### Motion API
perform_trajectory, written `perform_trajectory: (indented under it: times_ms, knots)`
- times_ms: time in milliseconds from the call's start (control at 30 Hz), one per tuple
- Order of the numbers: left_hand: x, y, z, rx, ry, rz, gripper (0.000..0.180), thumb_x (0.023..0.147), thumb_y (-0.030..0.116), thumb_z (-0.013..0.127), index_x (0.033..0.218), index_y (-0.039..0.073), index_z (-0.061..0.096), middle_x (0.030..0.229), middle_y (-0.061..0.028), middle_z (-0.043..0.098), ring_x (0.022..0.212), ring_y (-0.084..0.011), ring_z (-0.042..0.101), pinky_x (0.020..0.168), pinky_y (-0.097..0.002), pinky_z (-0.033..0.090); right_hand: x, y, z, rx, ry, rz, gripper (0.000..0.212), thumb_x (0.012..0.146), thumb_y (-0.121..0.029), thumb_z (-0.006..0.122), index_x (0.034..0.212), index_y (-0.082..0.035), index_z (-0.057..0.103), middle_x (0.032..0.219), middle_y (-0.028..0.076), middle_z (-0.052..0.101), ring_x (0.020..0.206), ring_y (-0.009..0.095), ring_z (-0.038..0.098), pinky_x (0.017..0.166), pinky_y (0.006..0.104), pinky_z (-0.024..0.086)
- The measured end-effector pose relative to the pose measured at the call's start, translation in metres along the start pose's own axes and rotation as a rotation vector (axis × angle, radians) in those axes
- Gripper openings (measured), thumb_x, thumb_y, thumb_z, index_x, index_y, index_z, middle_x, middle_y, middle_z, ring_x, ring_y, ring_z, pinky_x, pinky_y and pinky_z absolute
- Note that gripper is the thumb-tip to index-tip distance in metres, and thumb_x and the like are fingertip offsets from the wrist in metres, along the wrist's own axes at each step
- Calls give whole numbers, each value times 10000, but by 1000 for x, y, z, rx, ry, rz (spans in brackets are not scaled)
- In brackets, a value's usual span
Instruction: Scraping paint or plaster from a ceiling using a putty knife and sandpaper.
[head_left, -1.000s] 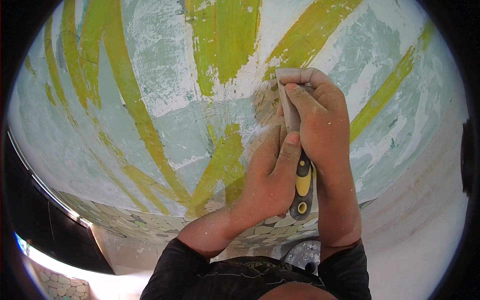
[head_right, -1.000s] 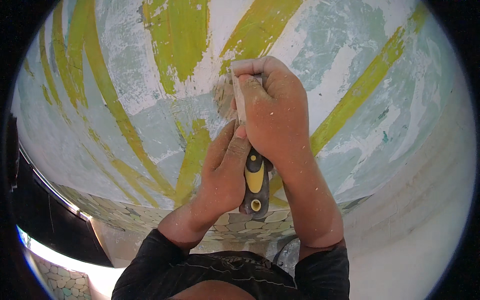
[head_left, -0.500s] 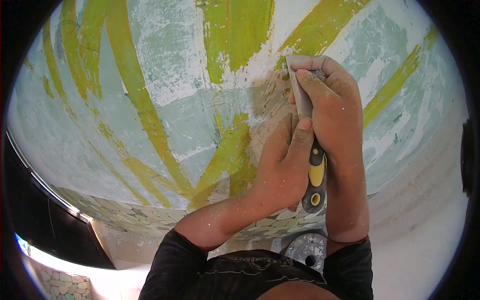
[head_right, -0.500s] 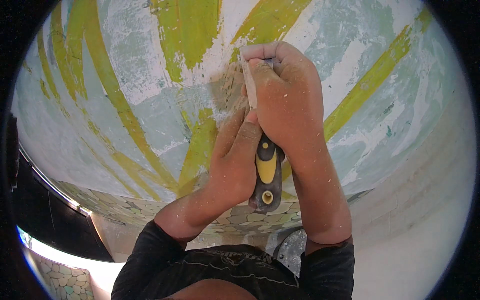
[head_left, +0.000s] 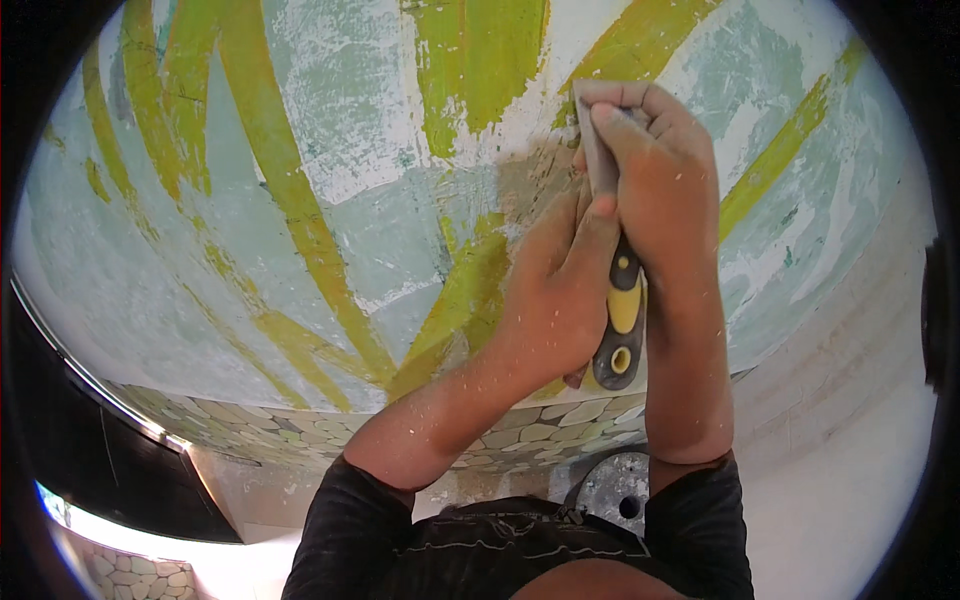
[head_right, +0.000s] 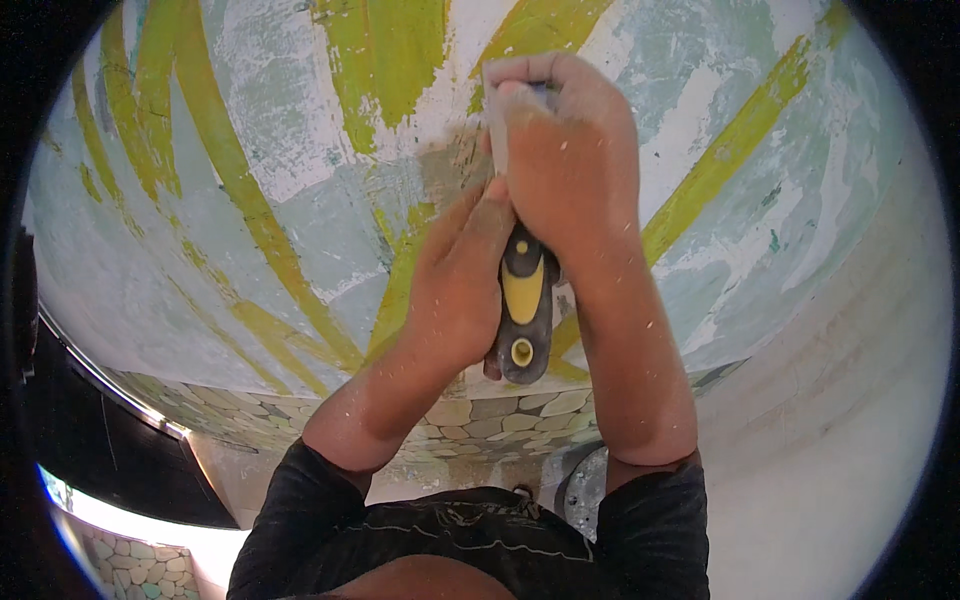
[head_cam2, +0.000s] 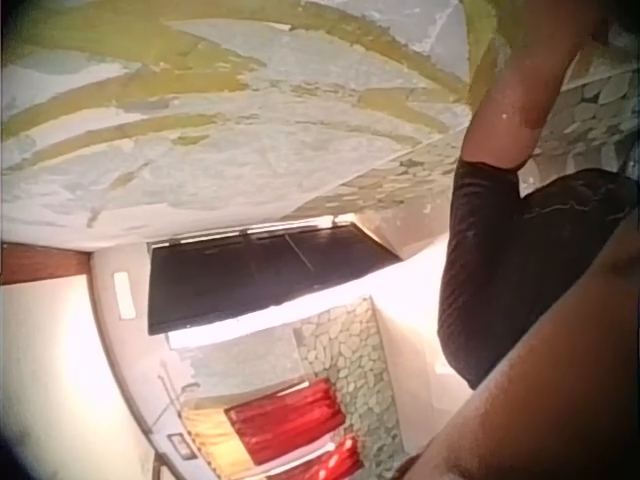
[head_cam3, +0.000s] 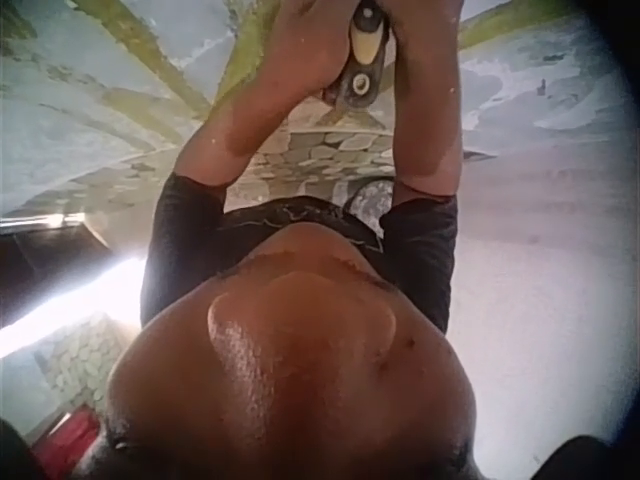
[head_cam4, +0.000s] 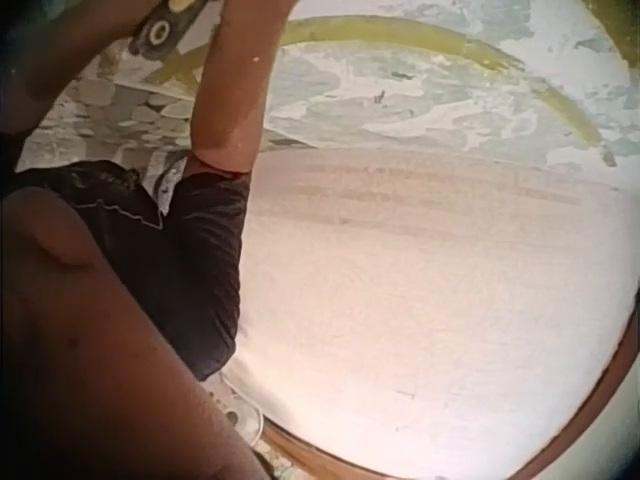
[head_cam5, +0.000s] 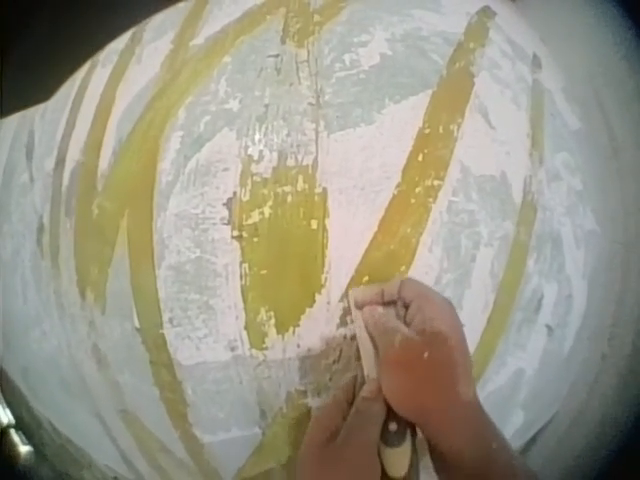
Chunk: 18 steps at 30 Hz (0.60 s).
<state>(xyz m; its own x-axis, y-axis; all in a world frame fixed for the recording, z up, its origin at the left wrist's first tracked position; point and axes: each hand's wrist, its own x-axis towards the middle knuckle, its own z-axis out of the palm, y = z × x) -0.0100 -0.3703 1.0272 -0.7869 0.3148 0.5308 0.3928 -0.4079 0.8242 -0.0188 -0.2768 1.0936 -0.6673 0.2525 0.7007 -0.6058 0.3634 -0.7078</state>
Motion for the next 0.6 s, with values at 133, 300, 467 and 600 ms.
perform_trajectory:
  times_ms: [133, 300, 467, 600]
  knots:
    - [-5, 1, -1, -44, -7, -24, 322, 1063, 288, 407, 1015, 11, 563, 800, -67, 582, 715, -132, 553, 632, -308, 447, -3, 1, -1, 21, 17, 4, 192, 931, -97, 532, 1046, -1, 653, 690, 65, 625, 501, 128, 571, 443, 246, 453]
    - [-9, -6, -12, -22, -46, -78, 321, 1062, 285, 413, 1006, 6, 561, 804, -75, 584, 720, -146, 553, 648, -326, 448, -15, 9, 7, 58, 89, 75, 199, 937, -97, 533, 1074, -2, 640, 723, 59, 628, 564, 113, 574, 435, 246, 440]
    - [-8, -12, -11, -16, -65, -61, 296, 1058, 265, 432, 1035, -1, 561, 814, -68, 589, 756, -149, 557, 684, -330, 449, -16, 12, 4, 147, 81, 49, 188, 944, -81, 532, 1074, 1, 640, 737, 73, 635, 580, 99, 563, 451, 242, 449]
    - [-7, -15, -10, -23, -35, -27, 318, 1067, 255, 405, 1182, 3, 563, 891, -58, 623, 791, -122, 584, 702, -277, 468, -15, 16, 6, 184, 66, 14, 175, 944, -60, 525, 1062, 5, 638, 753, 88, 649, 585, 99, 571, 500, 240, 470]
